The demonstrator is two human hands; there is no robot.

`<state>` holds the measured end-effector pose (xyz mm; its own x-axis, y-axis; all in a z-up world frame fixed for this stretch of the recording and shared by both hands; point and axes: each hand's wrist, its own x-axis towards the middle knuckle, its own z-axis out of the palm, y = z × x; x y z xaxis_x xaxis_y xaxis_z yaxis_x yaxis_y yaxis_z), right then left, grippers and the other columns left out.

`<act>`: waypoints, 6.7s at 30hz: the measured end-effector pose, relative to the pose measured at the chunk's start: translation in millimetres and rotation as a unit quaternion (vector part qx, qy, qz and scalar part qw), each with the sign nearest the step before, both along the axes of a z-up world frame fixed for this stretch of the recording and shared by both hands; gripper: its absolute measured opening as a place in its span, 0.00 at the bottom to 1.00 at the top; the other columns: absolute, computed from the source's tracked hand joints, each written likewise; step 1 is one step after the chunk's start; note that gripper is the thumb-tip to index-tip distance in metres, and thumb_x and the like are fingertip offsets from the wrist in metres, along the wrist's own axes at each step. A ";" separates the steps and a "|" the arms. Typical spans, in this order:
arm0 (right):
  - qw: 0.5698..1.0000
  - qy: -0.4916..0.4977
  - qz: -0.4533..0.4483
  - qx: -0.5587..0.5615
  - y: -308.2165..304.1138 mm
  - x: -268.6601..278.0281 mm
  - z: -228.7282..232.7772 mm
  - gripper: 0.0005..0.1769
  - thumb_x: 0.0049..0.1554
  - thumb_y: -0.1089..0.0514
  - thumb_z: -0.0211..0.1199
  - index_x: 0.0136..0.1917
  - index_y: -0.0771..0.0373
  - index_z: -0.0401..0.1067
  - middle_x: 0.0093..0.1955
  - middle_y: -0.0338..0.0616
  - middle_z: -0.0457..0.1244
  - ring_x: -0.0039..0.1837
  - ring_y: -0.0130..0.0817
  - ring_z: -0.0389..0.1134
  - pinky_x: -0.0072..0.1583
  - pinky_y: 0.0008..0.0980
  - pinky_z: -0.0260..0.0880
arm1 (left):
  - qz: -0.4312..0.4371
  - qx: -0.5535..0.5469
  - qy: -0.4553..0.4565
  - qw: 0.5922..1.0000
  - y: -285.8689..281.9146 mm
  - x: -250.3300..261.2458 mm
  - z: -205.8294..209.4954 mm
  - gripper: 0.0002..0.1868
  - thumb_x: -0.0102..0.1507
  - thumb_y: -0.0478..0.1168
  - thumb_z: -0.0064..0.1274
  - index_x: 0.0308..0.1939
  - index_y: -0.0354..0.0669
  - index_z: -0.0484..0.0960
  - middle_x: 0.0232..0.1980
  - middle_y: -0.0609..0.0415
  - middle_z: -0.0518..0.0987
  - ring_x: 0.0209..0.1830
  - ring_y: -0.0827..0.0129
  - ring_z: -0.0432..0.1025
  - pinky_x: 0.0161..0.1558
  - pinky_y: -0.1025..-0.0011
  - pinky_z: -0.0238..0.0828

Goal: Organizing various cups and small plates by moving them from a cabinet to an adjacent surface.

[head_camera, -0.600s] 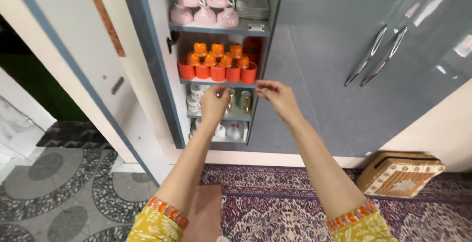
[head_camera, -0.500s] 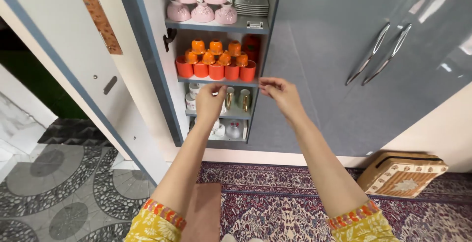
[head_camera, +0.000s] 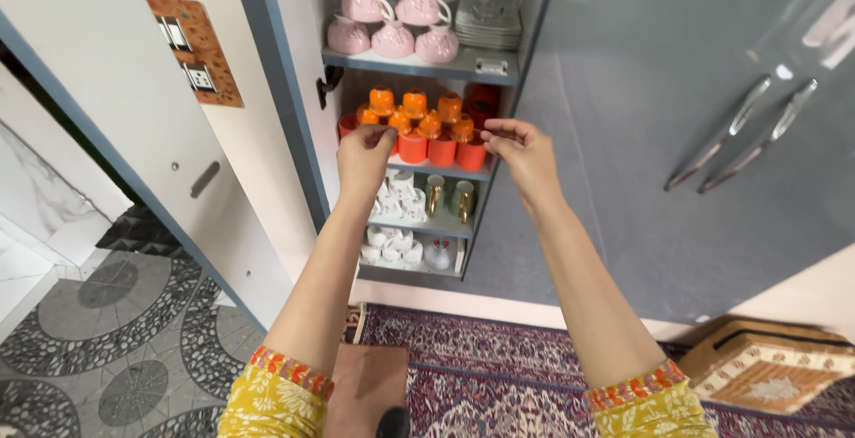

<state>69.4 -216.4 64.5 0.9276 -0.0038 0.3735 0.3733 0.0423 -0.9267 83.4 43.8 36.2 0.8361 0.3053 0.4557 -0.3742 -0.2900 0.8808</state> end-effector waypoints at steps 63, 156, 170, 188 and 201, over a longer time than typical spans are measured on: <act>0.996 -0.028 0.067 0.060 69.7 -128.1 51.2 0.12 0.65 0.63 0.66 0.61 0.66 0.74 0.53 0.44 0.68 0.53 0.28 0.67 0.50 0.26 0.62 | -0.162 -0.138 -0.100 0.972 9.2 -155.0 88.4 0.32 0.52 0.43 0.72 0.54 0.34 0.74 0.55 0.48 0.80 0.59 0.69 0.75 0.52 0.67 0.83; 0.678 0.128 0.714 -0.120 1822.1 -258.3 -283.0 0.11 0.58 0.63 0.67 0.54 0.69 0.77 0.48 0.45 0.72 0.48 0.28 0.73 0.52 0.27 0.78 | 0.807 -0.070 0.282 0.514 1539.1 -402.0 -202.6 0.15 0.65 0.42 0.52 0.55 0.53 0.84 0.44 0.37 0.82 0.47 0.41 0.76 0.49 0.49 0.72; 0.686 -0.041 0.692 -0.219 1818.8 -264.2 -275.1 0.18 0.58 0.57 0.69 0.60 0.64 0.77 0.55 0.47 0.72 0.57 0.31 0.73 0.59 0.30 0.70 | 0.821 -0.027 0.218 0.527 1532.8 -395.5 -232.8 0.37 0.55 0.28 0.55 0.69 0.26 0.64 0.61 0.29 0.74 0.58 0.39 0.70 0.58 0.54 0.68; 0.666 0.140 0.727 -0.093 1626.2 -173.2 -122.1 0.19 0.58 0.67 0.64 0.63 0.70 0.75 0.58 0.49 0.70 0.57 0.31 0.71 0.59 0.28 0.70 | 0.764 -0.101 -0.016 0.637 1347.0 -333.0 -170.5 0.11 0.64 0.33 0.52 0.47 0.40 0.86 0.47 0.47 0.87 0.49 0.57 0.81 0.51 0.64 0.76; 0.787 0.262 0.552 0.088 1307.7 -159.5 -68.1 0.14 0.59 0.67 0.63 0.58 0.72 0.74 0.54 0.50 0.70 0.57 0.37 0.73 0.62 0.35 0.75 | 0.524 -0.238 -0.061 0.815 1129.4 -371.5 -100.8 0.07 0.63 0.34 0.59 0.44 0.34 0.84 0.42 0.53 0.85 0.43 0.74 0.78 0.49 0.75 0.74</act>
<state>-90.1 1091.3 -3.6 0.4293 0.9029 0.0223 -0.4125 0.2180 -0.8845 -288.1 1173.2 -64.6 -0.0413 0.9897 0.1374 -0.2343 -0.1432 0.9615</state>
